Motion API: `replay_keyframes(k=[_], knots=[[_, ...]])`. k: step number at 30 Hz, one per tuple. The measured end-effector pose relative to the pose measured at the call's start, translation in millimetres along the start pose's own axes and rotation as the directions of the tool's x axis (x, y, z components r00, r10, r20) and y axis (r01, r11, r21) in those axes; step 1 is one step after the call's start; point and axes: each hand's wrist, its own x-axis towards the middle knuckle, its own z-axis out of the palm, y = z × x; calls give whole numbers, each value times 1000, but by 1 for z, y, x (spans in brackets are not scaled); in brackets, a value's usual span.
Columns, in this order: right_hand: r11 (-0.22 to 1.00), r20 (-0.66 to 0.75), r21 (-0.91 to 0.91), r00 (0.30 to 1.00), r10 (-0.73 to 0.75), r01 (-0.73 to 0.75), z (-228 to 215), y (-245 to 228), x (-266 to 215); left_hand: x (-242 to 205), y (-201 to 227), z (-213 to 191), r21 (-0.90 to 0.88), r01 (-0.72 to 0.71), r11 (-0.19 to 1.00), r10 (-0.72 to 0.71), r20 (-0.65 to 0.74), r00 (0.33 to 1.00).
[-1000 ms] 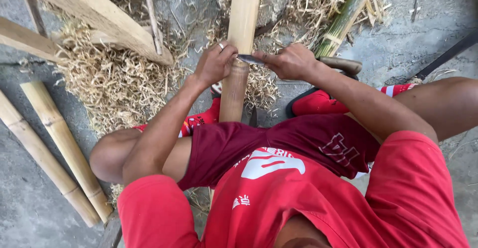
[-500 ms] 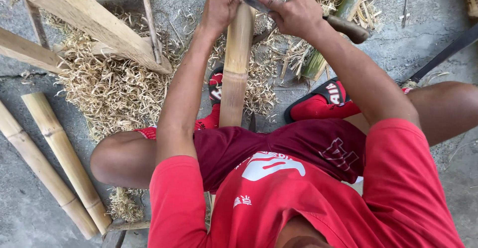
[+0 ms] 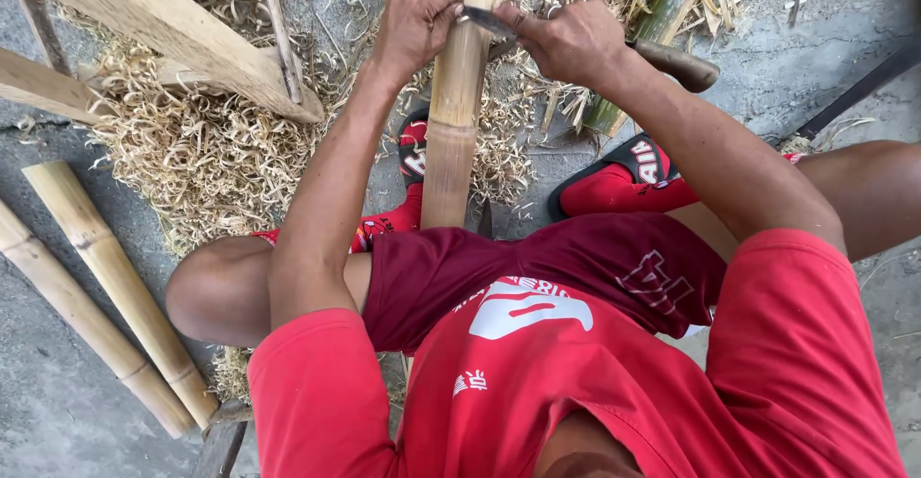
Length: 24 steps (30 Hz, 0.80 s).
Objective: Use a knife to shave and carve notches into a length of bamboo.
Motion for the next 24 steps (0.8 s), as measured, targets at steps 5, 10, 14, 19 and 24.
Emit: replay_keyframes(k=[5,10,14,19,24], knots=[[998,96,64,995,5,-11,5,-18,-15,-32,5,0,51,173,984,-180,202,963],[991,166,135,986,-15,-8,1,-48,-31,-62,19,0,-16,198,980,-190,212,959],[991,143,131,989,-22,3,14,-60,-50,-84,44,-18,-77,61,995,-54,91,994],[982,165,170,979,-117,88,6,-76,-58,-92,52,-25,-22,209,978,-170,506,846],[996,-8,76,999,-36,37,26,-21,-30,-29,14,-3,12,195,981,-190,286,939]])
